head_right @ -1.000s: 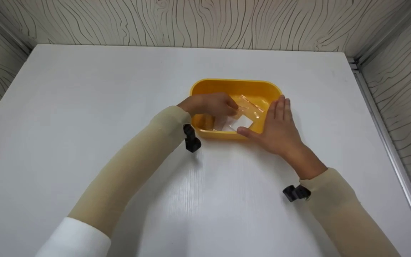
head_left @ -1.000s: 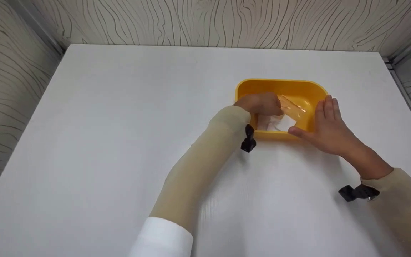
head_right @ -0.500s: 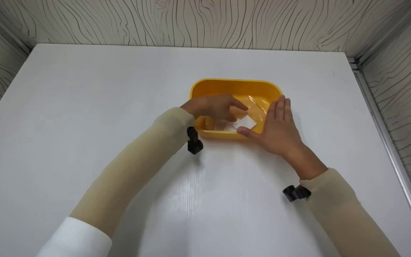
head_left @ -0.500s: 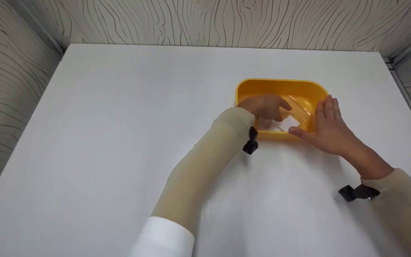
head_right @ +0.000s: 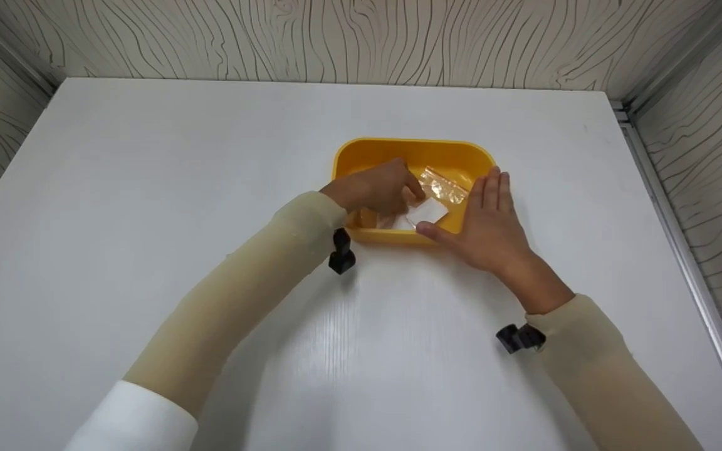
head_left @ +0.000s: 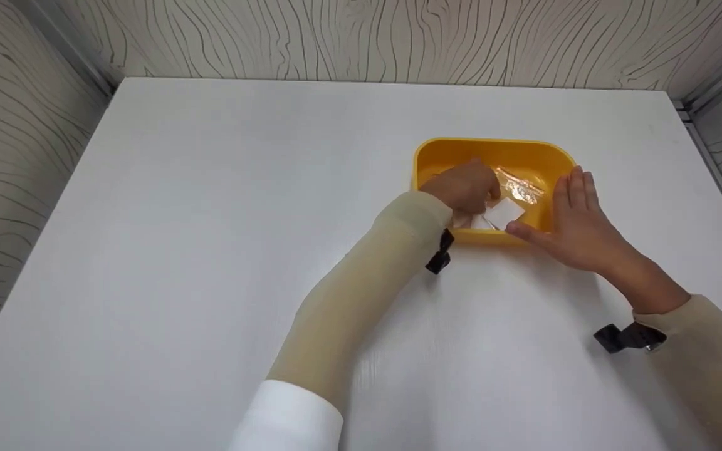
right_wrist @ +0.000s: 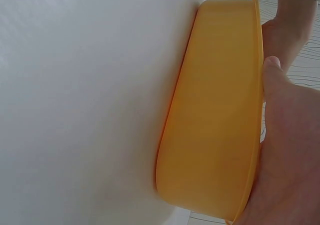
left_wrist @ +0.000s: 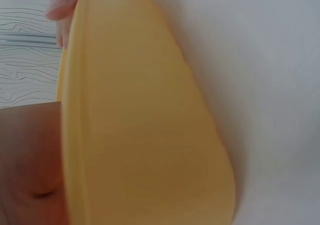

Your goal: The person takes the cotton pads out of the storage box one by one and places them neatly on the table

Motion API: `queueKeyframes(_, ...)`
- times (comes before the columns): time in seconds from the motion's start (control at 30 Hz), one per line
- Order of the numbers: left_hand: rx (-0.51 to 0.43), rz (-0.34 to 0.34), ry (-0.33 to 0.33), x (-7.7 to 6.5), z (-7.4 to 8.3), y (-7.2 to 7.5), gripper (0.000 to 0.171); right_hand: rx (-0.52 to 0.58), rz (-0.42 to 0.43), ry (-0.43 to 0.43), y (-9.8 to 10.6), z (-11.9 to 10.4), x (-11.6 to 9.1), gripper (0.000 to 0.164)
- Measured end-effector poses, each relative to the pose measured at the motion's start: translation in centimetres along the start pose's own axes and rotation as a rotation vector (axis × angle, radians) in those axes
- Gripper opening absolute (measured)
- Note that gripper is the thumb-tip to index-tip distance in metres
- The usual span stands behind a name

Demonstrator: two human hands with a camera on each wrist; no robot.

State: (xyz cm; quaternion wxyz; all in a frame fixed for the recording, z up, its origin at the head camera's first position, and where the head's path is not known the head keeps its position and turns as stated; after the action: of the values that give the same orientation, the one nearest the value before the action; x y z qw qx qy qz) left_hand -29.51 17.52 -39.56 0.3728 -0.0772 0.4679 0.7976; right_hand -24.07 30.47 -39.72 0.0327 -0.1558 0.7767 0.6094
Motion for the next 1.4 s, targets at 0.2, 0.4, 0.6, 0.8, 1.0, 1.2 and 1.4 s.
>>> queueKeyframes(0.2, -0.13, 0.033, 0.013, 0.4, -0.4, 0.4, 0.037, -0.01, -0.001, 0.011, 0.0, 0.0, 0.0, 0.123)
queueKeyframes(0.4, -0.207, 0.005, 0.015, 1.3, -0.7, 0.2, 0.038, -0.008, -0.008, 0.007, -0.1, 0.0, 0.0, 0.122)
queueKeyframes(0.6, -0.223, -0.002, -0.015, 1.9, -0.8, 0.4, 0.036, -0.015, -0.013, 0.0, -0.2, 0.1, 0.0, 0.122)
queueKeyframes(0.8, -0.266, 0.005, 0.024, 2.0, -1.4, 0.7, 0.044, -0.014, -0.013, -0.008, -0.2, 0.1, 0.1, 0.124)
queueKeyframes(1.0, -0.344, 0.067, 0.001, 1.9, -1.5, 1.4, 0.034, -0.004, -0.018, -0.011, -0.2, 0.1, 0.0, 0.124)
queueKeyframes(1.2, -0.458, 0.098, 0.011, 1.7, -1.7, 1.8, 0.024, -0.006, -0.014, -0.014, -0.2, 0.1, 0.1, 0.124)
queueKeyframes(1.4, -0.479, 0.079, -0.004, 1.5, -1.6, 1.8, 0.035, -0.004, -0.015, -0.009, -0.2, 0.2, 0.1, 0.123)
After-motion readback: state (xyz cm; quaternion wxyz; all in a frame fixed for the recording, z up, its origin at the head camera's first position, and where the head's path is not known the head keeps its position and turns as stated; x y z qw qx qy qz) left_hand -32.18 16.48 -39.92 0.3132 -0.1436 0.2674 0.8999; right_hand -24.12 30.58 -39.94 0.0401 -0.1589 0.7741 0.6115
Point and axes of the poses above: each hand's wrist, its own x-axis towards the middle knuckle, its own y-axis out of the back of the hand, z = x × y, the point moved 10 cm from there along x, towards the middle knuckle, and after that the axes turned 5 degrees about -x, right-handed, at the moved point
